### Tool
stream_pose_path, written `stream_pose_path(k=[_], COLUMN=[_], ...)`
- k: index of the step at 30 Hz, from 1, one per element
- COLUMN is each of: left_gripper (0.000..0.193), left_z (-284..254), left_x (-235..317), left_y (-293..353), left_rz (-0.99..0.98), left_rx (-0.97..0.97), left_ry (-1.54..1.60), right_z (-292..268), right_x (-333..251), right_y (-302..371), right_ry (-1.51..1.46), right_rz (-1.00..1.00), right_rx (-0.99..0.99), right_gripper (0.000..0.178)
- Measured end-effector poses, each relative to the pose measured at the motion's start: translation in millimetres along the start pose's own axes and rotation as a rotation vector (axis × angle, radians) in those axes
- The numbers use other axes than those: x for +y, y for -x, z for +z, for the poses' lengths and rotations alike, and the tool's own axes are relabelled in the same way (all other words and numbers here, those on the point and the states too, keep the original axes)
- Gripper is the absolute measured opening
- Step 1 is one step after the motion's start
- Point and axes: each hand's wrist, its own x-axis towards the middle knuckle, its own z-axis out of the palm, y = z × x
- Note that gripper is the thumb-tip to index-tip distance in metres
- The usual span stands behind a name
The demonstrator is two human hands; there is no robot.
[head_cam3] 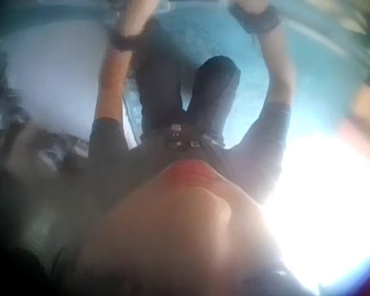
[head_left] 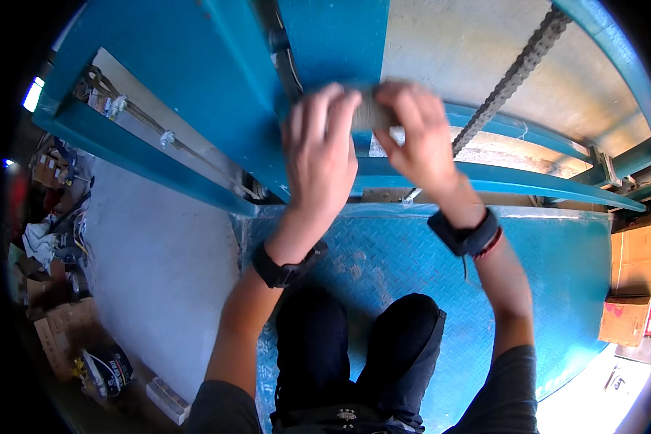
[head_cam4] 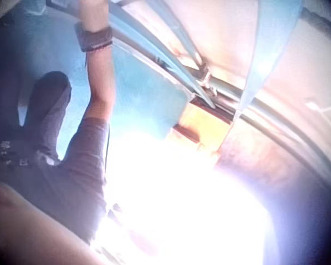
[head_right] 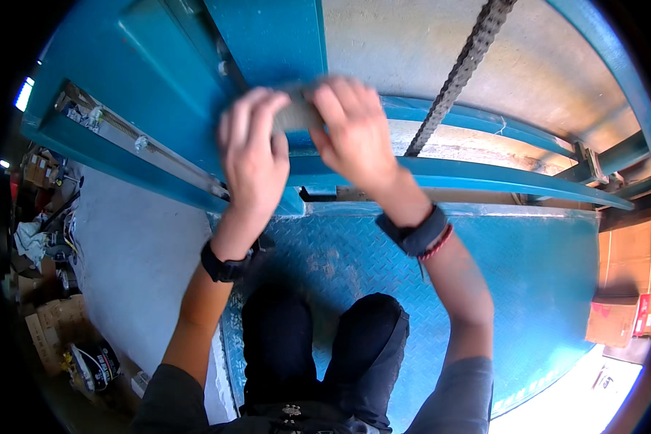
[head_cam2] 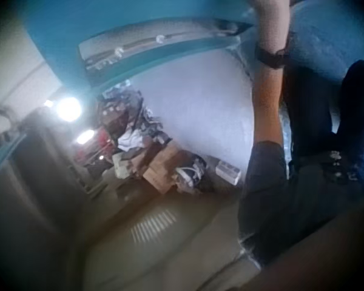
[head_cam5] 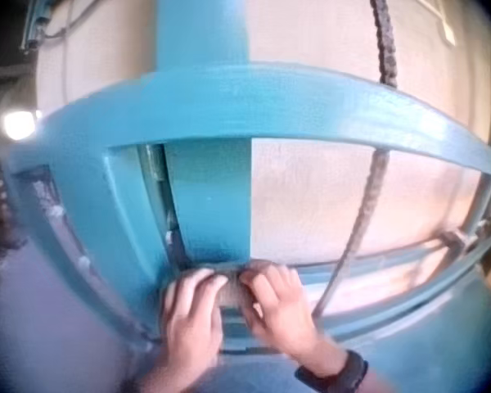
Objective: The person scrubs a blue diamond-plate metal surface with a cloth, moving from the center to the edges and corners. They then scrub the blue metal frame and a rope attached to the structure.
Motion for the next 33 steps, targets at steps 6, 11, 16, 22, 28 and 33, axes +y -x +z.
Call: stream_pose_path(k=[6,11,16,22,28,33], left_gripper=[0.033,0.026,0.035,0.025,0.035,0.019], left_z=[8,23,66,68,11,-15], left_x=[6,7,-16,-19,-7,0], left_y=[-67,-51,1,39,-14,-75], left_rz=[0.012,-0.031,-0.025,-0.205,0.032,0.18], left_rx=[0.204,0.265,0.204,-0.256,0.016,0.415], left_ry=[-0.117,-0.196,-0.341,-0.148,-0.261,-0.271], right_z=[5,12,34,52,0,-5], right_x=[27,37,51,42,17,3], right_y=[-80,-70,-22,21,-27,-92], right_ry=[0.264,0.18,0.25,0.204,0.312,0.082], right_rz=[-0.416,-0.523,-0.518,-0.35,-0.395,-0.529], right_rx=[0.424,0.322,0.177,-0.227,0.07,0.36], right_gripper=[0.029,0.035,0.03,0.026,0.027,0.032])
